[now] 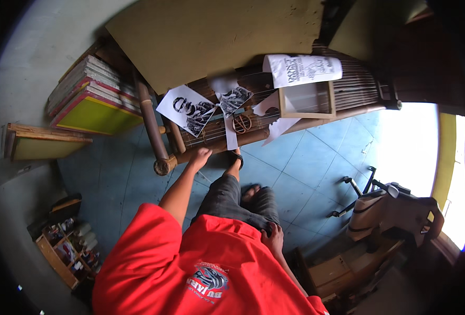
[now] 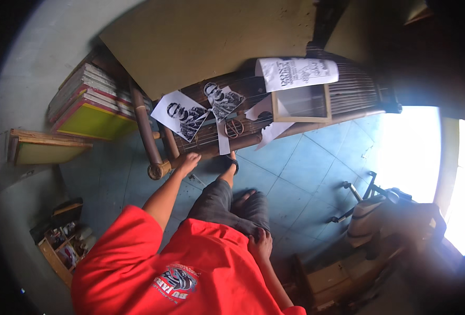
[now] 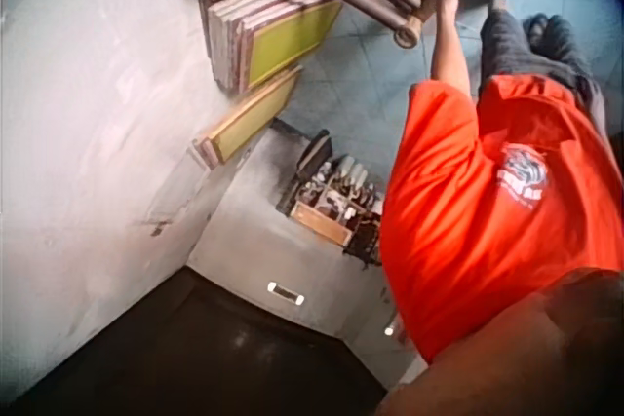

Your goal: The person walks into a room and approaches a bamboo table. They pick up a piece of green fabric and a pair of scissors. The person then uses the scissors to cut the fabric into smaller pieces while standing at the table.

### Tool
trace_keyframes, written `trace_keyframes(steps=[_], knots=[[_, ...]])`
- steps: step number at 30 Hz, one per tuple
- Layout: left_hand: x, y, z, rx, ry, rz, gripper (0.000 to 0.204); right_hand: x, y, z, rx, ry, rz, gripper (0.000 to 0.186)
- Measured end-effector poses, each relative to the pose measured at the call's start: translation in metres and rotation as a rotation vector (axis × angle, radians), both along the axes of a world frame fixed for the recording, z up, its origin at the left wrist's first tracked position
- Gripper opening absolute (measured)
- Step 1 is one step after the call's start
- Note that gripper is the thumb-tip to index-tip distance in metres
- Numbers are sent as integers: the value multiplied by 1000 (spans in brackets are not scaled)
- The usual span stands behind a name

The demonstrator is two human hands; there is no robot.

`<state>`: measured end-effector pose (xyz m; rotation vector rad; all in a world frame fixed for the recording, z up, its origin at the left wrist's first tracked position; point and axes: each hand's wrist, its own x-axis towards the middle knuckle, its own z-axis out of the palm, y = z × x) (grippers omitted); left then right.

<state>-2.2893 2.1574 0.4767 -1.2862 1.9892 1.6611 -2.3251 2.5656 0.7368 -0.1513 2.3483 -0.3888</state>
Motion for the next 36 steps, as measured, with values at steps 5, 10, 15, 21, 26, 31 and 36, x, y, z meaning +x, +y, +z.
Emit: trace_keyframes(steps=[5,10,15,21,26,31,36], knots=[[-109,-27,-50,-18,-81,158,40,-24,-5,-6,-16,-92,125,46],[-176,-31,-88,188,-192,561,31,-48,6,-26,20,-161,167,44],[-205,-40,-132,254,-121,651,34,-72,15,-25,79,-191,184,45],[-218,-43,-134,158,-25,869,16,-102,32,-24,50,-184,202,41],[-191,-31,-58,226,201,862,7,-139,26,-31,-7,-208,271,36],[-88,32,87,-80,296,575,6,-167,-11,-37,-239,-81,510,45],[25,142,244,87,375,950,8,-151,-101,28,-474,-14,972,78]])
